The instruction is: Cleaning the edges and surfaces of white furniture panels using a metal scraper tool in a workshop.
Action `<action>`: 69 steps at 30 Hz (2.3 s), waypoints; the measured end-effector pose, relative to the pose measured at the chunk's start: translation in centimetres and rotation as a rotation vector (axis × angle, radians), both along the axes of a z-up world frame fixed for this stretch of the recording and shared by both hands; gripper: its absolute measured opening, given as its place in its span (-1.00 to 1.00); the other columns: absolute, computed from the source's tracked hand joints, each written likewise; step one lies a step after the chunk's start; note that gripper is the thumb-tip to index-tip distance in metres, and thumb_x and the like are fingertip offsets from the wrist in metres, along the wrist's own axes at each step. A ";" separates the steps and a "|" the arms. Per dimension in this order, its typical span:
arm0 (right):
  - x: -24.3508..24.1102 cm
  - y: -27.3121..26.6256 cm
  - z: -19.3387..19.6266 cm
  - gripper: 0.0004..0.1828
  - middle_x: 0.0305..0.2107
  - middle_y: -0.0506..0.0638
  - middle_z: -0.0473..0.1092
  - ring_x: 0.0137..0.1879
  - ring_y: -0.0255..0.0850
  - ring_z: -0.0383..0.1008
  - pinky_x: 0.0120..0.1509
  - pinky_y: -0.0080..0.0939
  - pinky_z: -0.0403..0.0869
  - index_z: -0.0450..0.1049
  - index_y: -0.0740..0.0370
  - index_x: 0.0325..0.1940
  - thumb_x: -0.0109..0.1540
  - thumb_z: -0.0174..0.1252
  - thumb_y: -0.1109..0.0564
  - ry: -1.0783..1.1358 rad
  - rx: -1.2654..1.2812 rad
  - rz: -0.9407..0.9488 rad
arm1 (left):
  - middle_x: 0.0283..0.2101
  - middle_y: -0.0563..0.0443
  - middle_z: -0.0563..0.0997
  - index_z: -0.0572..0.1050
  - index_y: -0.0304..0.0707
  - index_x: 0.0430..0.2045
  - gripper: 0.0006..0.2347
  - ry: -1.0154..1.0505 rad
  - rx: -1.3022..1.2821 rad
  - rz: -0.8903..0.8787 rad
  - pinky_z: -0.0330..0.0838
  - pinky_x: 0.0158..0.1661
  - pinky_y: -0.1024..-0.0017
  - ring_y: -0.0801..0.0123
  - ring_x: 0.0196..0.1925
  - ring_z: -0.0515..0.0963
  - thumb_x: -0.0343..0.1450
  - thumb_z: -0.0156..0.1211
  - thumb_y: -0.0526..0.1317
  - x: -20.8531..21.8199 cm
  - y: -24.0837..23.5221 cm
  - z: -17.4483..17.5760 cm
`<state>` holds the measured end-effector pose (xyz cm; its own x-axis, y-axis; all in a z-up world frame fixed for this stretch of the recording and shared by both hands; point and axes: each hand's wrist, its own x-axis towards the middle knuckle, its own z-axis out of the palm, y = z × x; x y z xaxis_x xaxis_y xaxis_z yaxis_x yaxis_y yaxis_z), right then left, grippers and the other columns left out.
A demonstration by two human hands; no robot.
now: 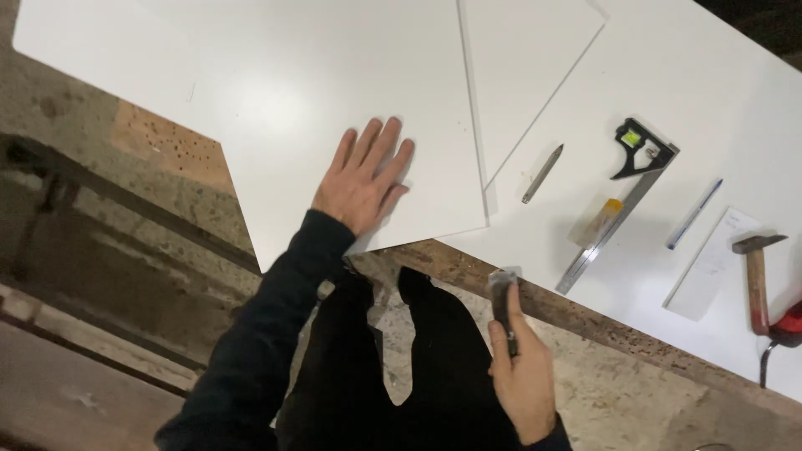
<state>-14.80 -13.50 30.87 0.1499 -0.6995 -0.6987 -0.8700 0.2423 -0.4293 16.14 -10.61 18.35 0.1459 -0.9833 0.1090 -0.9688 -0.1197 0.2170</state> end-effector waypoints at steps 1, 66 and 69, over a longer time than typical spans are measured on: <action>0.2 0.4 -0.3 -0.25 -0.55 0.21 0.46 -0.57 -0.09 0.39 -0.45 -0.09 0.38 0.04 -0.03 0.61 0.34 0.06 -0.02 -0.015 -0.001 -0.022 | 0.53 -0.27 0.11 0.22 -0.16 0.45 -0.42 -0.015 -0.001 -0.022 0.02 0.44 -0.11 -0.07 0.54 0.11 0.53 0.05 0.08 1.0 -1.0 0.1; 16.5 6.3 -6.7 -0.40 -0.61 0.24 0.46 -0.71 -0.13 0.47 -0.65 -0.18 0.53 0.14 0.29 0.49 0.40 -0.07 0.00 0.077 -0.256 -0.205 | 0.57 -0.33 -0.20 -0.01 -0.14 0.52 -0.32 0.017 0.158 -0.193 -0.35 0.44 -0.31 -0.24 0.60 -0.24 0.52 -0.06 0.15 6.3 -7.9 1.3; 15.0 3.8 -6.1 -0.34 -0.68 0.21 0.43 -0.71 -0.12 0.44 -0.67 -0.15 0.51 0.13 0.17 0.57 0.39 -0.07 -0.04 0.123 -0.254 -0.238 | 0.58 -0.33 -0.20 -0.01 -0.15 0.53 -0.33 0.031 0.150 -0.201 -0.36 0.45 -0.31 -0.25 0.59 -0.23 0.53 -0.07 0.15 6.4 -7.8 1.2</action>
